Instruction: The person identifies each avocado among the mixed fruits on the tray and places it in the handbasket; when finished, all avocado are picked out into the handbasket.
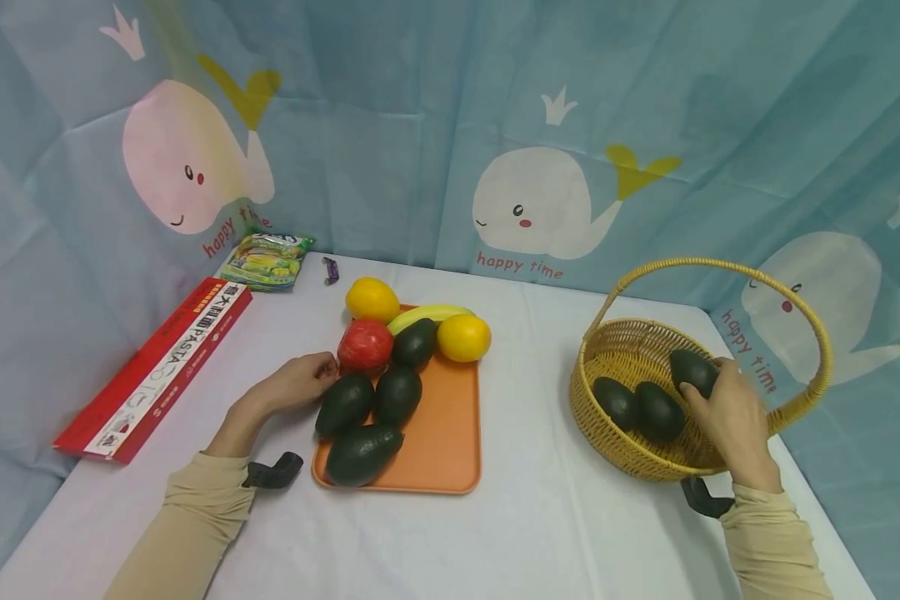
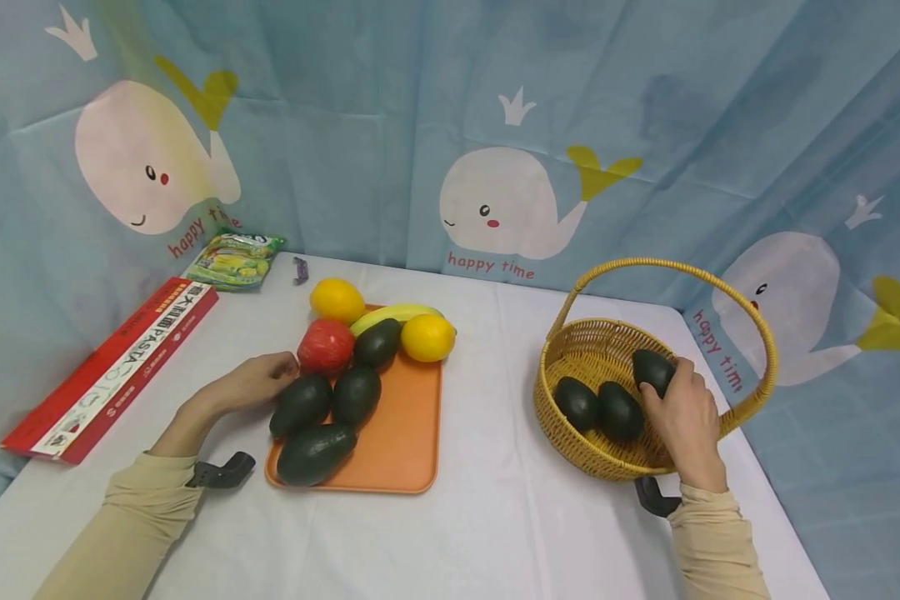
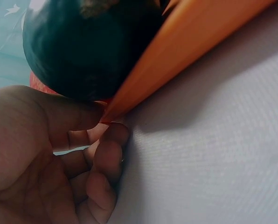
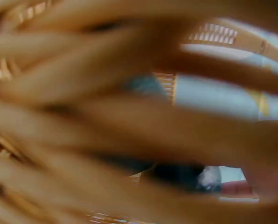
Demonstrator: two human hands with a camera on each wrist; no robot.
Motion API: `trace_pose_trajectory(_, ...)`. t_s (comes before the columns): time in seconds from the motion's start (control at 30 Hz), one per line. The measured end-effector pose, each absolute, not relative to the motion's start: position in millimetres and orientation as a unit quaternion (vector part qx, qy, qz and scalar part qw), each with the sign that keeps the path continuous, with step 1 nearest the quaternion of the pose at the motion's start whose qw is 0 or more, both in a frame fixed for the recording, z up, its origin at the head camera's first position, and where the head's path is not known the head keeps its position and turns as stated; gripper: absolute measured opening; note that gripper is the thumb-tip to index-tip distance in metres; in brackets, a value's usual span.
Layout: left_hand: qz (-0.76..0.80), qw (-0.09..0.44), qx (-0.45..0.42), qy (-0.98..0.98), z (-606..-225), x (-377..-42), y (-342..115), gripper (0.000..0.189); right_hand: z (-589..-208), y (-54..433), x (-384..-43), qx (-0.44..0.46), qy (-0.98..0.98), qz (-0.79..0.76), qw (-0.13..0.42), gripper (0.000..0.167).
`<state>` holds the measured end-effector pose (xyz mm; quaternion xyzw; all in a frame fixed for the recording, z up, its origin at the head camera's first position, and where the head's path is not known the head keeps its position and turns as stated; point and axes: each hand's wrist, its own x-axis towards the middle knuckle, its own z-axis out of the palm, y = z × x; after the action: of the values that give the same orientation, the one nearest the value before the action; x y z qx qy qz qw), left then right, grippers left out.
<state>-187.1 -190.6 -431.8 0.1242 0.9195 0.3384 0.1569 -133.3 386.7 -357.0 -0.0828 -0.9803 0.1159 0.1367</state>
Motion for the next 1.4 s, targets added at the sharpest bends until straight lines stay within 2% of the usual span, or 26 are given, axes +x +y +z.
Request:
trace_pose_trajectory(0.57, 0.337, 0.156, 0.117, 0.921, -432, -186, -189, 0.012, -374, 400, -134, -0.056, -0.995, 0.085, 0.022, 0.054)
trace_pose_trajectory(1.03, 0.337, 0.161, 0.113, 0.921, -433, -187, -188, 0.012, -377, 400, -135, -0.044, -0.996, 0.079, 0.016, 0.054)
trace_pose_trajectory(1.17, 0.335, 0.162, 0.112, 0.921, -434, -188, -188, 0.012, -374, 397, -133, -0.036, -0.996, 0.071, 0.046, 0.051)
trace_pose_trajectory(1.4, 0.335, 0.164, 0.112, 0.921, -432, -187, -189, 0.012, -359, 351, -130, 0.026, -0.977, 0.077, 0.198, 0.044)
